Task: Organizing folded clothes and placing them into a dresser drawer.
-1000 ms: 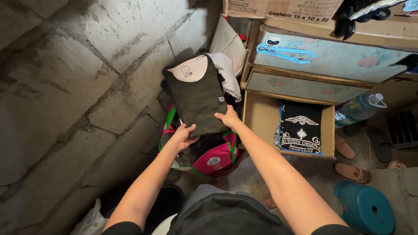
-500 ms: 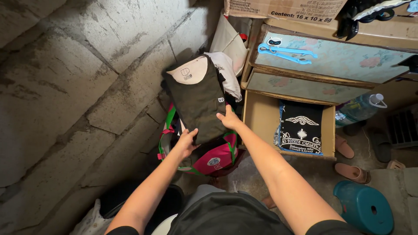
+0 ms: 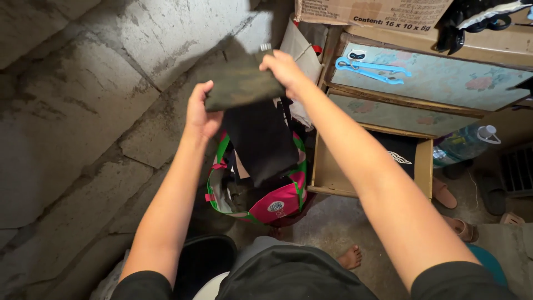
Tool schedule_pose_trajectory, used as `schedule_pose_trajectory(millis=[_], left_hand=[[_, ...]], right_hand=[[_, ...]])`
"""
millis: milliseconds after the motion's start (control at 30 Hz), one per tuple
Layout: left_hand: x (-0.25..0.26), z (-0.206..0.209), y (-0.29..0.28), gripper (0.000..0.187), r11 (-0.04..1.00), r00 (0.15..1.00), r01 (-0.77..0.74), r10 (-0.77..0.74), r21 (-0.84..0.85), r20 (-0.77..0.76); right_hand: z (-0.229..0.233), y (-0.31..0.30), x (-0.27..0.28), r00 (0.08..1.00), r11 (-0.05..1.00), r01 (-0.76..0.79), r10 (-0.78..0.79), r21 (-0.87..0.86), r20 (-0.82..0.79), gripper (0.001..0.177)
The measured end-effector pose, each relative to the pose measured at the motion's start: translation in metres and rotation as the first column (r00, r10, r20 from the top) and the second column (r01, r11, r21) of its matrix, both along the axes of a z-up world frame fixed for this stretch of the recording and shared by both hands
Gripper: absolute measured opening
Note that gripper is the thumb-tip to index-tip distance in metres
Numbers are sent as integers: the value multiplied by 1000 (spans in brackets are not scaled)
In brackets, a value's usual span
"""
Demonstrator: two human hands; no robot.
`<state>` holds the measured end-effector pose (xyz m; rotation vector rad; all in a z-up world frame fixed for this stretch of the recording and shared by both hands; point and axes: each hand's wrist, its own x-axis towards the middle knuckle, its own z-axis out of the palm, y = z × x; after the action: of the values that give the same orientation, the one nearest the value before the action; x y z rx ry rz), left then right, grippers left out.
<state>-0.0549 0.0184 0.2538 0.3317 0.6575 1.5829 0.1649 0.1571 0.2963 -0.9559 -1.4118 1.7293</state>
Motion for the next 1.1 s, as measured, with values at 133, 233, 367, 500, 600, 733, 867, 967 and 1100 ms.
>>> schedule_pose_trajectory(millis=[133, 233, 367, 500, 600, 733, 867, 967, 1100], left_hand=[[7, 28, -32, 38, 973, 980, 23, 23, 230, -196], [24, -24, -63, 43, 982, 927, 41, 30, 182, -374], [41, -170, -104, 27, 874, 949, 116, -237, -472, -207], [35, -262, -108, 31, 715, 916, 264, -397, -647, -65], [45, -225, -109, 34, 759, 880, 251, -438, -601, -185], [67, -214, -103, 33, 740, 839, 177, -458, -648, -294], [91, -200, -106, 32, 687, 904, 102, -366, -720, -222], [92, -194, -103, 30, 739, 946, 129, -292, -661, -142], [86, -166, -99, 26, 810, 977, 183, -215, -557, 8]], right_hand=[[13, -9, 8, 981, 993, -103, 92, -56, -173, 15], [-42, -18, 24, 969, 977, -206, 211, 57, -129, 23], [-207, -55, 58, 909, 994, -103, 85, 24, 409, 36], [-297, -79, 73, 741, 995, 90, -95, 41, 664, 71], [-254, -98, 73, 801, 987, 155, -105, -34, 589, 87], [-242, -96, 80, 804, 994, 98, -48, -54, 593, 95], [-244, -105, 85, 760, 971, 34, 130, -238, 637, 94], [-199, -127, 81, 782, 906, 98, 186, -412, 595, 90], [-170, -137, 73, 885, 716, 359, -59, -598, 461, 93]])
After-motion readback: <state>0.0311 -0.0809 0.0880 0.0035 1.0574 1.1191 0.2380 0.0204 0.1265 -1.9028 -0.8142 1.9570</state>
